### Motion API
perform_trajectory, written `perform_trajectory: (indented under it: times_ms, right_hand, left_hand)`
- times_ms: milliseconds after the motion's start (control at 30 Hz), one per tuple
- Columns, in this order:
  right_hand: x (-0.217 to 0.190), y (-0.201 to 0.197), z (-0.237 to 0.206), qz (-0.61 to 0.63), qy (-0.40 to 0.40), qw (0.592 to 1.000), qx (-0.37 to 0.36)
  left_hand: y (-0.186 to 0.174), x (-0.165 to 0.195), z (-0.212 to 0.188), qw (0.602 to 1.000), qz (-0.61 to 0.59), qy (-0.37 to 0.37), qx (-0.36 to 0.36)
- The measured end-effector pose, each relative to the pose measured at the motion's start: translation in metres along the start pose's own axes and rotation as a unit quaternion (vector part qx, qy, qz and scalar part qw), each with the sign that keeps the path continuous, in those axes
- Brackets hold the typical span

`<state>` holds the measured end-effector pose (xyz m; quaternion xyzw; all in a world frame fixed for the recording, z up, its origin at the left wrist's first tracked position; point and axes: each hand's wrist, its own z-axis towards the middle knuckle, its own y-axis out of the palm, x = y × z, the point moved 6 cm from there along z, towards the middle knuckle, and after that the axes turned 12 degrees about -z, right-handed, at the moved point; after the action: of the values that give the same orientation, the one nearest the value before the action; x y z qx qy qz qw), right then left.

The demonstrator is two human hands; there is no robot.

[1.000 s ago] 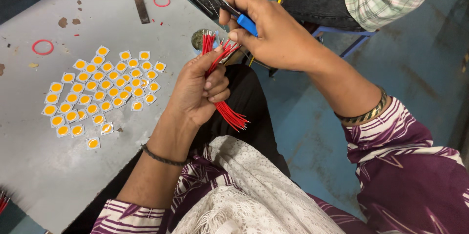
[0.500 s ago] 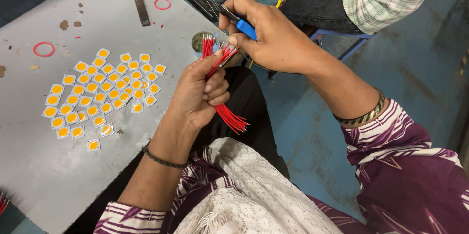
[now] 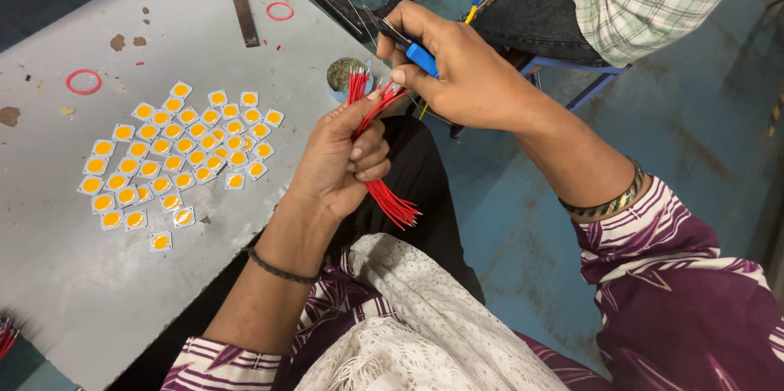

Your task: The person holds a bundle of red insulated wires and uses blue-handled pliers to strip the insulation from the wire ends one at a time, letting trimmed scraps fall on the work board. After stripping a group of ends, the person dips the exposed wire tips into a small cup of paste.

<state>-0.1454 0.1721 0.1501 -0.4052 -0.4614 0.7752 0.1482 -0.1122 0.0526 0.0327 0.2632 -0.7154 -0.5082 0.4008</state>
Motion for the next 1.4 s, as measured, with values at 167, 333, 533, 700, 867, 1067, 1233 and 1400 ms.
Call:
perform_trajectory:
  times_ms: [167, 333, 533, 700, 867, 1067, 1233, 1400]
  right_hand:
    - [-0.002, 0.000, 0.001, 0.001, -0.007, 1.000, 0.002]
    - [0.001, 0.001, 0.001, 0.010, -0.008, 1.000, 0.001]
    - [0.004, 0.003, 0.003, 0.035, -0.009, 0.999, 0.002]
    - [0.007, 0.003, -0.005, 0.023, 0.053, 0.998, -0.013]
    - [0.009, -0.011, -0.019, 0.075, 0.054, 0.994, 0.049]
    - [0.031, -0.084, -0.048, -0.007, 0.070, 0.946, 0.315]
    - [-0.010, -0.082, -0.103, -0.165, -0.120, 0.878, 0.433]
    - [-0.041, 0.014, -0.121, -0.209, -0.370, 0.883, 0.197]
  left_hand:
    - [0.000, 0.000, 0.000, 1.000, -0.003, 0.001, 0.006]
    - [-0.002, -0.001, 0.001, 1.000, -0.002, -0.004, 0.007]
    - [0.000, -0.003, 0.001, 1.000, 0.009, 0.003, 0.018]
    - [0.007, -0.006, -0.009, 0.997, 0.043, 0.014, 0.060]
    - [0.004, -0.013, -0.027, 0.996, 0.060, 0.024, 0.067]
    - [-0.020, -0.019, -0.031, 0.994, 0.068, 0.041, 0.080]
    - [-0.032, -0.017, -0.021, 0.989, -0.013, 0.058, 0.133]
    - [-0.031, -0.013, -0.008, 0.975, -0.059, 0.099, 0.190]
